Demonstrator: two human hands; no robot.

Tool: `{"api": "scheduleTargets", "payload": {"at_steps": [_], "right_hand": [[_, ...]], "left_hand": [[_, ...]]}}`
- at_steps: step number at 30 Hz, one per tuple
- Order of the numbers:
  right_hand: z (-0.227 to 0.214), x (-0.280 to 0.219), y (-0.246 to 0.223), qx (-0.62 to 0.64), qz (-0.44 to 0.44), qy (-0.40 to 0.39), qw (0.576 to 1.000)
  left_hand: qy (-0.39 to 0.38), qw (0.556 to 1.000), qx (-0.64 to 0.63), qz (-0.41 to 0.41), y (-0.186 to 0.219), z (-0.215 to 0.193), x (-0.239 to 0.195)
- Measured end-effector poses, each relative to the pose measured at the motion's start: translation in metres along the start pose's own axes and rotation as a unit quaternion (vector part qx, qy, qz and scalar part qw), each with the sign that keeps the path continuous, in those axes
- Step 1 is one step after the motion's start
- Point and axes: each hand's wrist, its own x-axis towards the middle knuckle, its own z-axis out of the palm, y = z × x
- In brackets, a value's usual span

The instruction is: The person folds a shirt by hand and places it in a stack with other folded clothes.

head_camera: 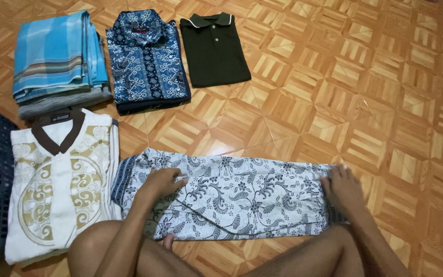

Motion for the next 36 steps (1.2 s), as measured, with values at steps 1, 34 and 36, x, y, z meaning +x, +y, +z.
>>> {"api": "scheduleTargets", "payload": {"at_steps": [1,34,36], "right_hand": [[0.023,0.004,0.001,-0.041,-0.055,0.109,0.992],[-0.071,-0.001,0.021,0.413,0.470,-0.208,0.752],[-0.101,0.004,0.003,0.395,0.464,-0.248,0.754]], "left_hand": [[-0.004,1.000,0.000,-0.005,0.003,-0.003,0.001],[-0.029,0.996,-0.028,-0.075,0.029,-0.028,-0.005],[-0.018,0.996,-0.038,-0.080,0.037,-0.036,-0.009]]}}
